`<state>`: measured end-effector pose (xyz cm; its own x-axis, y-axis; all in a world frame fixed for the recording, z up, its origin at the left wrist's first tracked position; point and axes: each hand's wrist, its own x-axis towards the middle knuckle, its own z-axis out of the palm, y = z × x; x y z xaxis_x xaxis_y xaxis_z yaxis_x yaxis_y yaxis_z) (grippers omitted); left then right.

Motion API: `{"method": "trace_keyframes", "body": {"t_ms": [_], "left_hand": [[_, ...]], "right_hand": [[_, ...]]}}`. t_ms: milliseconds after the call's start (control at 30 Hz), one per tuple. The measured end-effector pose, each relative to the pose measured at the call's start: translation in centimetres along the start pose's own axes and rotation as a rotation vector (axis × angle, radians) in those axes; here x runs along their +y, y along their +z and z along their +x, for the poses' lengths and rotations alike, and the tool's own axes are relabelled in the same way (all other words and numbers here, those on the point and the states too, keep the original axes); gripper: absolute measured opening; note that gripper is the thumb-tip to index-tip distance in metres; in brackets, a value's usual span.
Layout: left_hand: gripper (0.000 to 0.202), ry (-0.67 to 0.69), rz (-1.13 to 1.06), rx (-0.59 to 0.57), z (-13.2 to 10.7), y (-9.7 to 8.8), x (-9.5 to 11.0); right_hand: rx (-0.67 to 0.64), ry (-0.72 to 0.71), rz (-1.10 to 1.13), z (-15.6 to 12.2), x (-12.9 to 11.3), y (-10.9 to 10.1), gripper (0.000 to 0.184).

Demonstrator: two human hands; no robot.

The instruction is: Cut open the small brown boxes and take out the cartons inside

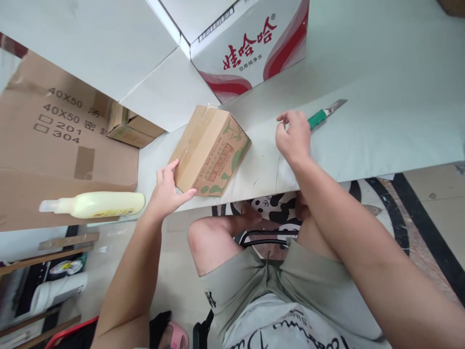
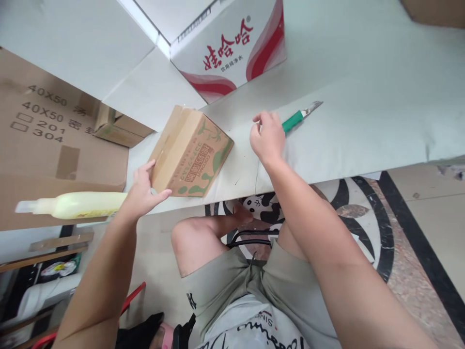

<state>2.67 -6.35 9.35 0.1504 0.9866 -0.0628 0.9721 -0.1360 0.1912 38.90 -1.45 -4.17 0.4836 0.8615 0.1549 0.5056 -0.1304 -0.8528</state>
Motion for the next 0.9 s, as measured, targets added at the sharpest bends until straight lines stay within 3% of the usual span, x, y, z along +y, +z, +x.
{"method": "trace_keyframes", "body": {"t_ms": [100, 233, 367, 500, 567, 667, 767, 900], "left_hand": [[0.113, 0.041, -0.031, -0.017, 1.3, 0.0, 0.2], [0.121, 0.073, -0.09, -0.063, 3.4, -0.1, 0.7], [0.141, 0.091, -0.166, -0.069, 5.7, 0.3, 1.4], [0.152, 0.116, -0.294, -0.121, 7.5, 0.8, 1.9], [0.147, 0.138, -0.386, -0.104, 8.1, 1.4, 2.0], [0.135, 0.209, -0.574, 0.041, 8.6, 2.9, 2.1], [0.119, 0.259, -0.703, 0.174, 8.9, 4.8, 2.0], [0.096, 0.339, -0.869, 0.253, 8.8, 7.0, 1.9]], "right_hand": [[0.096, 0.036, -0.06, 1.5, 1.5, -0.5, 0.025], [0.107, 0.156, -0.222, 2.8, 4.5, -0.2, 0.023], [0.082, 0.039, -0.264, 3.1, 7.1, 0.7, 0.023], [0.081, -0.077, -0.233, 3.0, 7.6, 1.2, 0.019], [0.092, -0.033, -0.261, 3.0, 7.1, 1.2, 0.024], [0.11, 0.069, -0.337, 3.0, 5.9, 0.9, 0.036], [0.119, 0.087, -0.392, 2.9, 5.2, 0.5, 0.04], [0.126, 0.082, -0.44, 2.9, 5.3, 0.0, 0.041]]}}
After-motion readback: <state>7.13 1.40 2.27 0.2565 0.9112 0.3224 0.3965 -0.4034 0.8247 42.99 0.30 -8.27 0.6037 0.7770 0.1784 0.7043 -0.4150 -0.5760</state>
